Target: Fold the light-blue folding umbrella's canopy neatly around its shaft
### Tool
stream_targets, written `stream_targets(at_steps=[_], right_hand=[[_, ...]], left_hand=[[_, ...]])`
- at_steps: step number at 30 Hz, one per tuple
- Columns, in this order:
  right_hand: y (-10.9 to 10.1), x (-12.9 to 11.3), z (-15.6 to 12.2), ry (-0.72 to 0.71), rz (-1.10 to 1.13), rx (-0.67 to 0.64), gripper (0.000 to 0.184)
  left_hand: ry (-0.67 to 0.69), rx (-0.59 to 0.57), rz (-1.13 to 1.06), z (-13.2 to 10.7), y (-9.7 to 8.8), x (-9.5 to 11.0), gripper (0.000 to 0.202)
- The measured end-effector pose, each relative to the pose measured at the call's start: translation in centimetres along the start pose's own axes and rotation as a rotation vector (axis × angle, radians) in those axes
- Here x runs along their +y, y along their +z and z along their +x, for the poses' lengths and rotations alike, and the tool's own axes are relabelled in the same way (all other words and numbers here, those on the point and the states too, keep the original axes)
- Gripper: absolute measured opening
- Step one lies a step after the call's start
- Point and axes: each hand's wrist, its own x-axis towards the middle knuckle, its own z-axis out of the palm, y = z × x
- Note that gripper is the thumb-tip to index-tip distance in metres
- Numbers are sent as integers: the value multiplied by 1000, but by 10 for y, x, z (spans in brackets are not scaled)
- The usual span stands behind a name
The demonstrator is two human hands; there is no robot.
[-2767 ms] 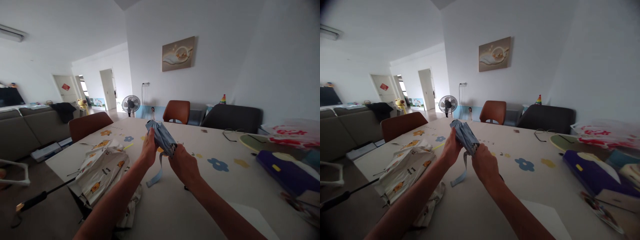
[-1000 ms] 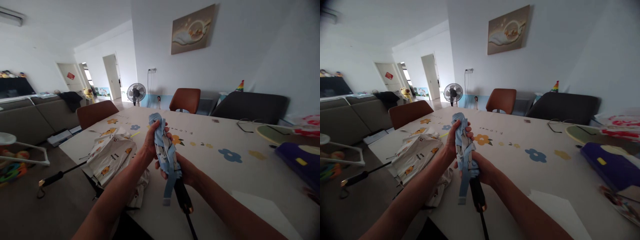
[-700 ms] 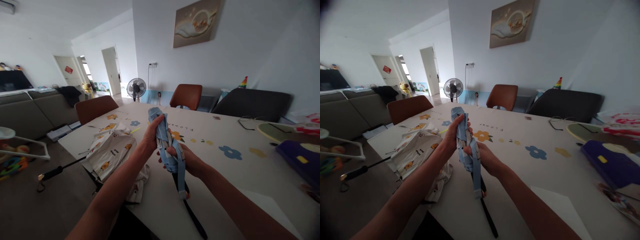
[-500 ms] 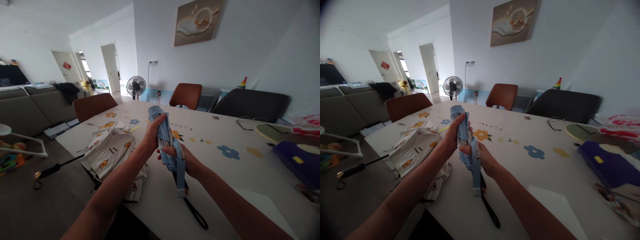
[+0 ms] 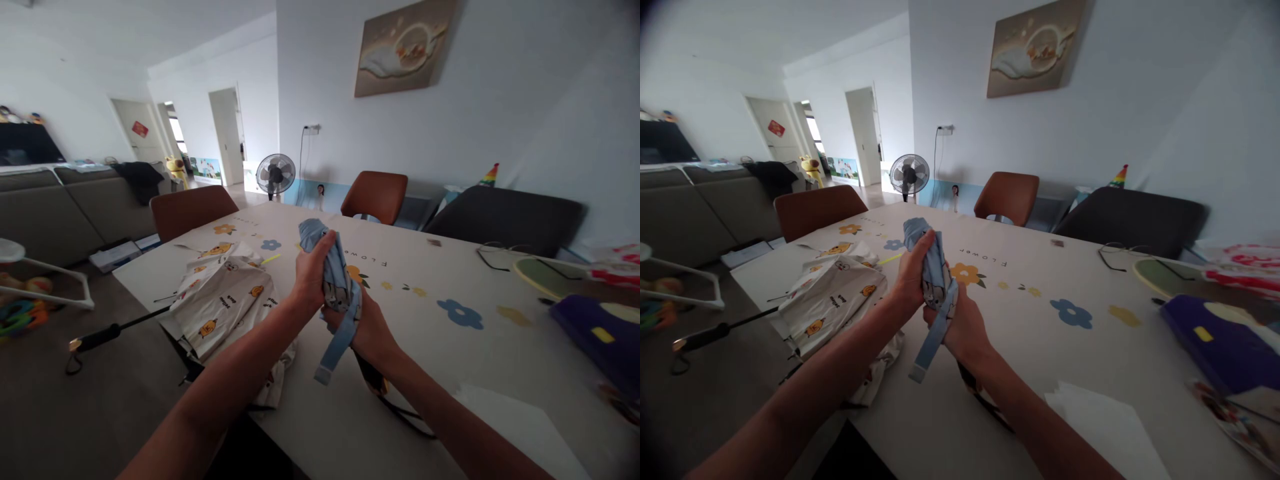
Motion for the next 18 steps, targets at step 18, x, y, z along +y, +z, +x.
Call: stream_targets(at_steps=[18], right_hand=[[9,-4,-9,315,1289,-682,24]], left_hand=[[-314,-435,-353,14,-19,18,29]])
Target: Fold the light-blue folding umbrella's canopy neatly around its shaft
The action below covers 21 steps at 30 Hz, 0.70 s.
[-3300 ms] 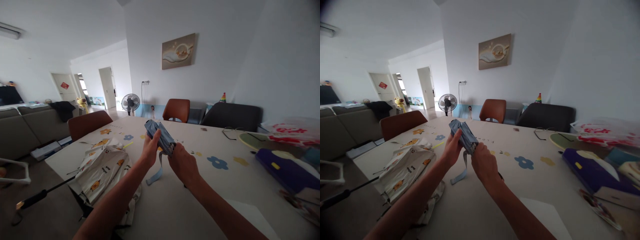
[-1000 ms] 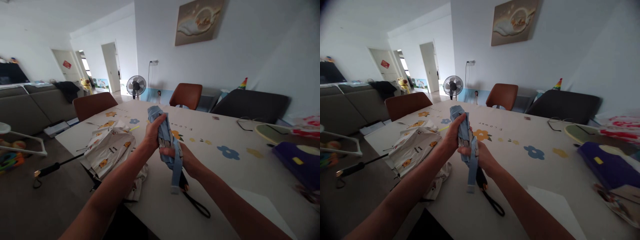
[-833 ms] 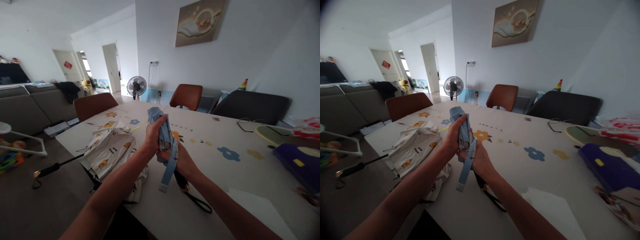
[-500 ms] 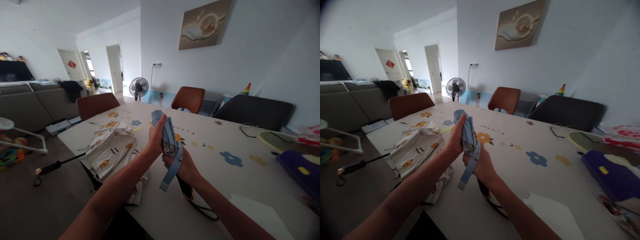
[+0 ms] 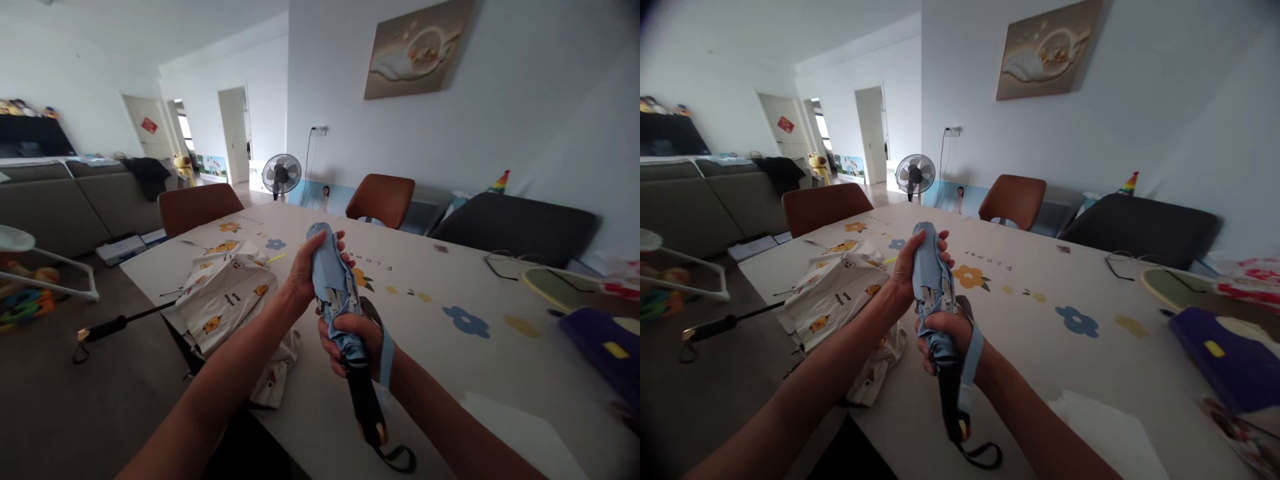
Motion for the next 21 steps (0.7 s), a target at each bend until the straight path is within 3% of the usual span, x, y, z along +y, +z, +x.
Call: stream_targets(at_steps=[6,11,14,21], right_hand=[[-7,-7,-4,-4,-23,-162,35],[-3,-22,-4,-64,-84,57,41],[2,-26,-4,-15,-212,201,37],[11,-27,-4,-41,-410,328,32]], left_hand=[[38,-67,47,-4,5,3,20],[-46,-10,186,-8,10,-1,18],[-84,17,270,-11,14,-5,19],[27,105,369,-11,19,-8,23]])
